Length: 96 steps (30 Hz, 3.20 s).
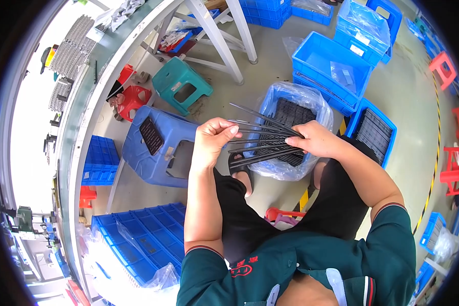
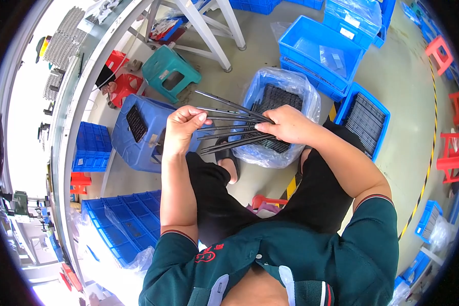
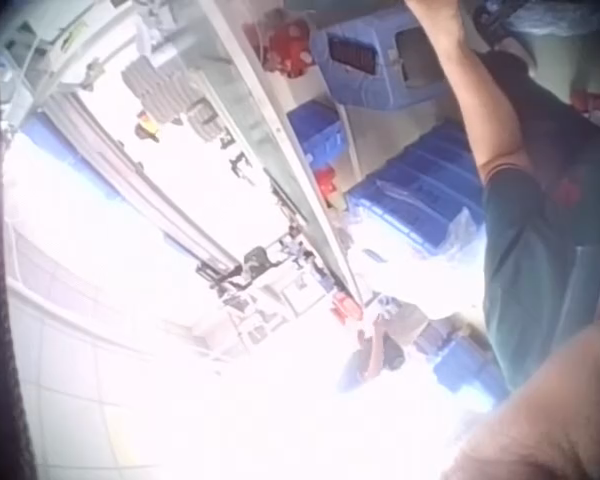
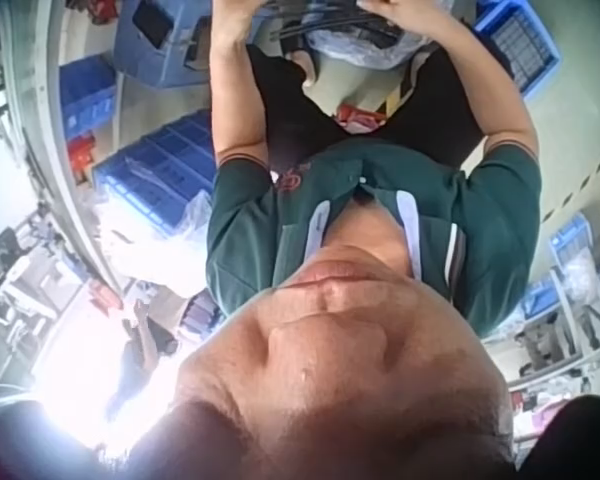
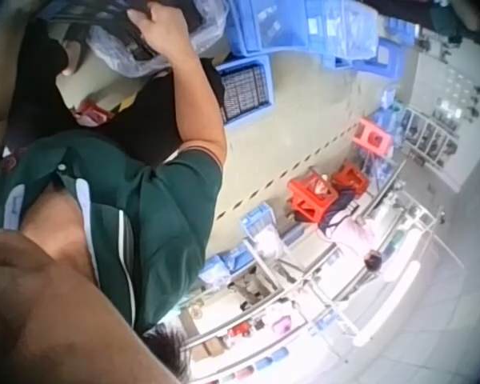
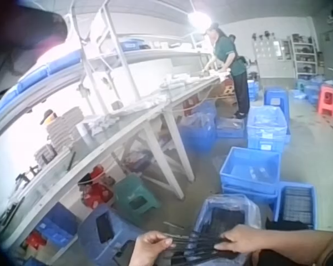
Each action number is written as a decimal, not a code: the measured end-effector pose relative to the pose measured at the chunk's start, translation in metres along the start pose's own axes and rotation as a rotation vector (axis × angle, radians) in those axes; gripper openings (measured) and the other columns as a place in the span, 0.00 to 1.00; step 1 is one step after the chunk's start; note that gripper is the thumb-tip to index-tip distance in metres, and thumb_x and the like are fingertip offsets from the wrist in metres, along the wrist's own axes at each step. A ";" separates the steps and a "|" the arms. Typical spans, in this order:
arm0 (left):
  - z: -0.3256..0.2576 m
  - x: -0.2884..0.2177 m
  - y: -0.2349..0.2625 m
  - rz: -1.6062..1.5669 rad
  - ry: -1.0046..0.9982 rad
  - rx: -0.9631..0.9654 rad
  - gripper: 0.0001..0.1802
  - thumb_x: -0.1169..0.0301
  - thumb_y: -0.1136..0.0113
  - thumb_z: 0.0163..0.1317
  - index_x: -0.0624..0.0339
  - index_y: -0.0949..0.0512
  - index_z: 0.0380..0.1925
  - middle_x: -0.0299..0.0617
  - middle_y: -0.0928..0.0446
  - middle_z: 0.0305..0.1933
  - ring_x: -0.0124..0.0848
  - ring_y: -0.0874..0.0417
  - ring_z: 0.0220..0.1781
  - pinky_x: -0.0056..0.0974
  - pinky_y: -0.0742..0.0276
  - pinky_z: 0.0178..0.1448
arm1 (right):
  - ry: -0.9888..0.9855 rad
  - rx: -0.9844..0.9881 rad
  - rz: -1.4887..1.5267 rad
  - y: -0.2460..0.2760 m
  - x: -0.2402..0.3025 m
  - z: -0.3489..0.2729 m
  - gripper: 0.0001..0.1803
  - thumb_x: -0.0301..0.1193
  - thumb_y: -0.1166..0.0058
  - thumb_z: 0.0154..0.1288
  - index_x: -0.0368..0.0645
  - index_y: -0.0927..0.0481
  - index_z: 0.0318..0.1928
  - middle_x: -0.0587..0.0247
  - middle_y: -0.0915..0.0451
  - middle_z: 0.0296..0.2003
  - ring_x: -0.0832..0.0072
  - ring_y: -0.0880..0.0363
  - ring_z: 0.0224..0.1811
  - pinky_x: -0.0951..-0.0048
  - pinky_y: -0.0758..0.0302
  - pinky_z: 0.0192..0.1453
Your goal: Organizing and sorting black industrial rods into blue bins.
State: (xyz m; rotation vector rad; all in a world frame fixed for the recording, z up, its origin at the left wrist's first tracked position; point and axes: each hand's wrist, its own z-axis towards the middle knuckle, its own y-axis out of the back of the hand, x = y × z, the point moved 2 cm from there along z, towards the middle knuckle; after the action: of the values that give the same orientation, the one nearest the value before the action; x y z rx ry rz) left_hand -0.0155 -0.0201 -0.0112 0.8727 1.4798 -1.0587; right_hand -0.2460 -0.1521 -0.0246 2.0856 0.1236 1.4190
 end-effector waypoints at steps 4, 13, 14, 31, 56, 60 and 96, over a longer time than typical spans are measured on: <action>0.000 -0.006 0.011 0.150 0.036 -0.054 0.05 0.76 0.38 0.56 0.66 0.23 0.31 0.40 0.20 0.28 0.25 0.20 0.31 0.26 0.30 0.34 | -0.041 0.026 0.040 0.002 0.004 -0.002 0.20 0.43 0.48 0.63 0.36 0.24 0.33 0.56 0.24 0.18 0.71 0.23 0.19 0.70 0.28 0.28; 0.001 -0.009 0.014 0.103 -0.036 -0.048 0.04 0.76 0.39 0.57 0.67 0.22 0.31 0.41 0.20 0.29 0.25 0.20 0.32 0.28 0.28 0.38 | -0.032 0.057 0.005 -0.001 0.003 0.000 0.20 0.44 0.48 0.63 0.37 0.23 0.34 0.58 0.25 0.17 0.71 0.23 0.19 0.69 0.29 0.28; 0.001 -0.007 0.013 0.103 -0.035 -0.047 0.04 0.76 0.39 0.57 0.67 0.22 0.31 0.41 0.20 0.29 0.25 0.20 0.32 0.28 0.28 0.38 | -0.028 0.058 0.003 -0.001 0.003 0.000 0.20 0.44 0.48 0.63 0.37 0.23 0.34 0.58 0.25 0.16 0.71 0.23 0.19 0.69 0.29 0.28; 0.004 -0.013 0.009 0.126 -0.102 -0.086 0.05 0.75 0.40 0.58 0.66 0.22 0.32 0.40 0.20 0.28 0.24 0.21 0.31 0.27 0.31 0.36 | 0.000 0.157 -0.188 -0.005 0.003 0.000 0.22 0.46 0.51 0.62 0.36 0.23 0.33 0.53 0.24 0.18 0.59 0.22 0.24 0.62 0.29 0.32; 0.011 0.006 -0.010 -0.606 0.115 0.477 0.09 0.69 0.38 0.56 0.65 0.24 0.30 0.41 0.27 0.23 0.27 0.34 0.24 0.31 0.40 0.29 | 0.159 0.287 -0.128 0.013 -0.004 -0.016 0.23 0.44 0.51 0.63 0.31 0.24 0.36 0.45 0.25 0.23 0.53 0.24 0.29 0.61 0.30 0.36; 0.011 0.006 -0.009 -0.275 0.102 0.155 0.09 0.69 0.38 0.57 0.64 0.24 0.28 0.37 0.30 0.21 0.26 0.34 0.25 0.30 0.40 0.29 | 0.182 0.233 -0.200 0.014 -0.011 -0.016 0.23 0.44 0.51 0.63 0.31 0.24 0.36 0.45 0.25 0.23 0.51 0.24 0.29 0.61 0.30 0.36; 0.026 -0.003 0.008 -0.015 -0.219 -0.335 0.11 0.65 0.51 0.66 0.62 0.27 0.30 0.36 0.24 0.25 0.21 0.30 0.26 0.26 0.33 0.34 | 0.071 0.015 -0.007 0.018 -0.018 -0.024 0.21 0.40 0.36 0.48 0.34 0.25 0.32 0.49 0.24 0.25 0.63 0.23 0.30 0.66 0.30 0.35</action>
State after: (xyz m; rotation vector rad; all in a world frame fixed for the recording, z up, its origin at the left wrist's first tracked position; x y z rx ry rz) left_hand 0.0017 -0.0417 -0.0102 0.4935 1.4264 -0.8542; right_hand -0.2790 -0.1639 -0.0233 2.0449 0.1699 1.4933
